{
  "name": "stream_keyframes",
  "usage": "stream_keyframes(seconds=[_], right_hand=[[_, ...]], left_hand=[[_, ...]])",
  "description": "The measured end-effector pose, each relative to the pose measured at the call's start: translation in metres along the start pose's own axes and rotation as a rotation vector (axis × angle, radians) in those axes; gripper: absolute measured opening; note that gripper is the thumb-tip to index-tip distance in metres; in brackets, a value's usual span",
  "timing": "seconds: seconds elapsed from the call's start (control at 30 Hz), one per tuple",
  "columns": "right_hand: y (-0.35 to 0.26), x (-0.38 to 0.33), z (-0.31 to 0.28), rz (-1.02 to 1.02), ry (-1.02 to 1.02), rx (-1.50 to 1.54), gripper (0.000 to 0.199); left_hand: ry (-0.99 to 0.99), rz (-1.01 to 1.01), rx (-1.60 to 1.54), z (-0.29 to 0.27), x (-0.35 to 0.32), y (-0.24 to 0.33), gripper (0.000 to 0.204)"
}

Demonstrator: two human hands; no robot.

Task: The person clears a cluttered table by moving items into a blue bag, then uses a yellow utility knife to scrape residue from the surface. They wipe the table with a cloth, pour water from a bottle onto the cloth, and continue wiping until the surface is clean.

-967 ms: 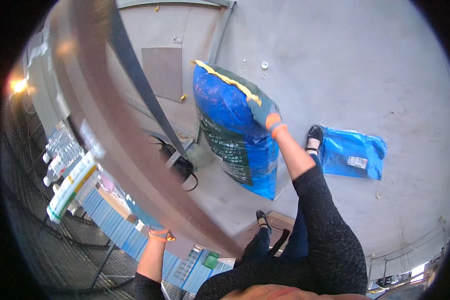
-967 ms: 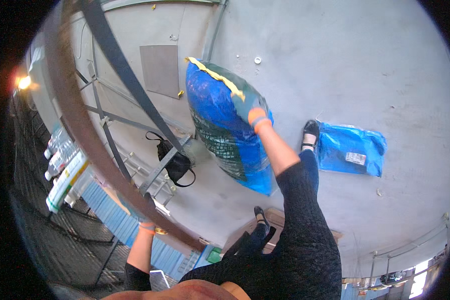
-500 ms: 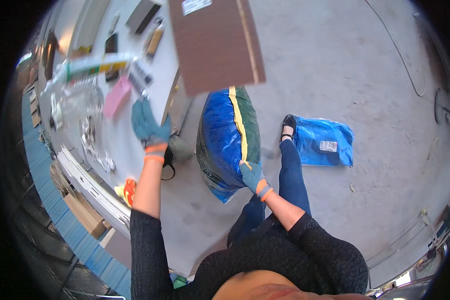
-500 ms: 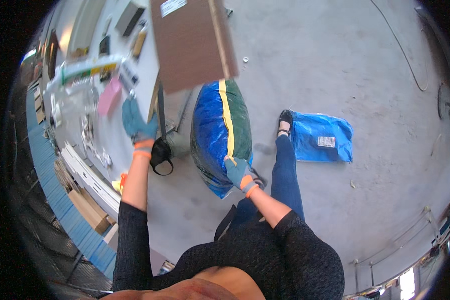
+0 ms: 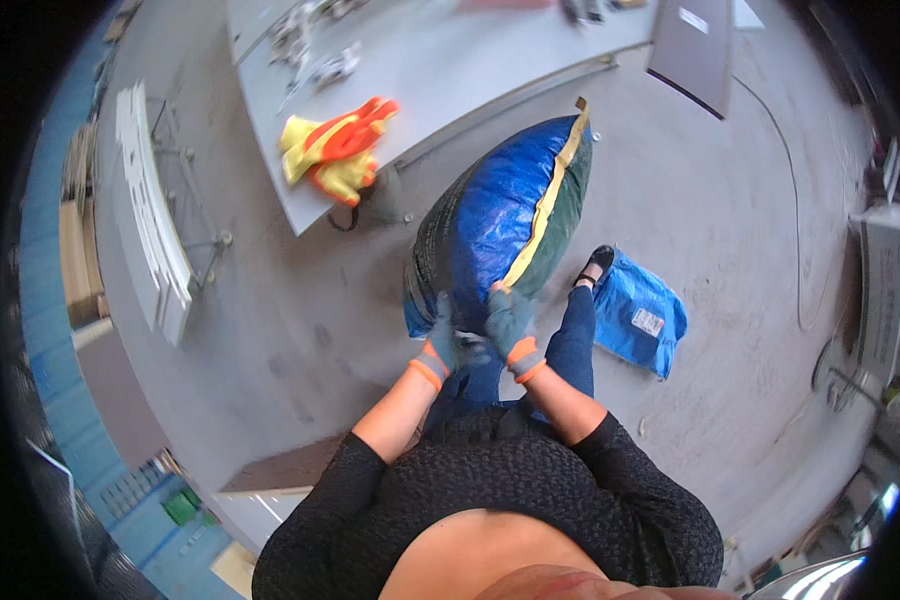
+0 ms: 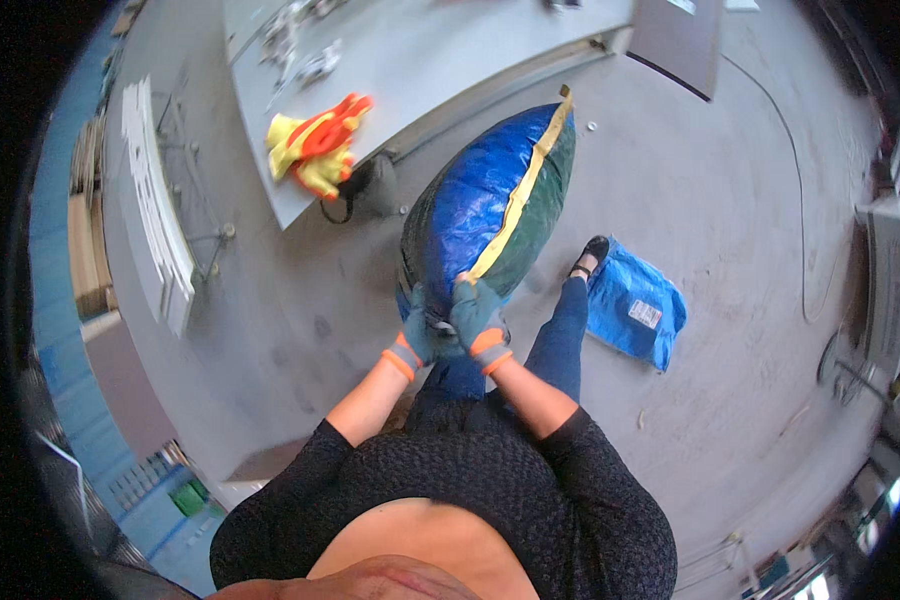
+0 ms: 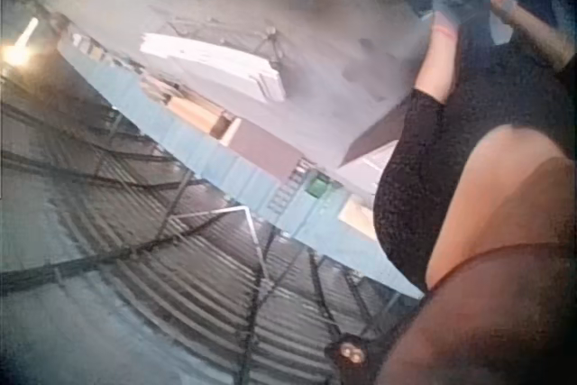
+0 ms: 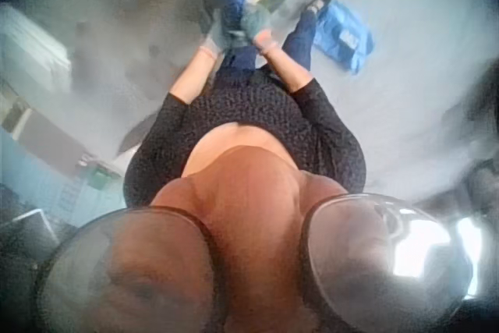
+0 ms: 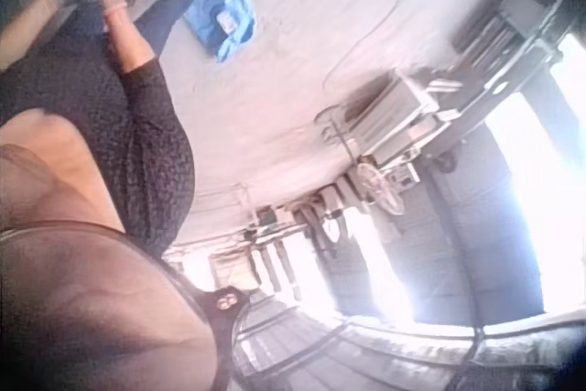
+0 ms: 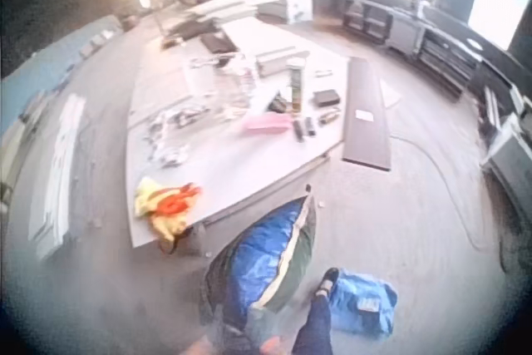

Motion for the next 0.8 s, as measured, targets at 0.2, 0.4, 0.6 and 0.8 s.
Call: stream_keyframes(seconds=[0.2, 0.4, 0.6, 0.8], right_hand=[[-0.004, -0.098, 0.126, -0.245, -0.440, -0.297, 0.046], [0.042, -0.148, 0.215, -0.359, -1.089, -0.304, 0.050], [-0.075, 0.061, 0.124, -0.748, -0.266, -0.555, 0.057], [0.022, 0.295, 0.088, -0.179, -0.110, -0.500, 0.085]], left_hand=[[-0.745, -0.120, -0.606, -0.069, -0.027, -0.003, 0.075], [-0.202, 0.655, 0.296, -0.187, -0.017, 0.003, 0.034], [0.042, -0.189, -0.827, -0.174, -0.003, -0.022, 0.013], [0.144, -0.085, -0.632, -0.147, -0.016, -0.006, 0.014]])
Point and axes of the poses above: each hand's wrist, its own x-axis towards the middle knuckle, its own z-axis out of the palm, y = z × x, the point moved 8 cm from there along x, towards the middle knuckle, and after that the axes turned 10 degrees about y, right-handed, at the moved point
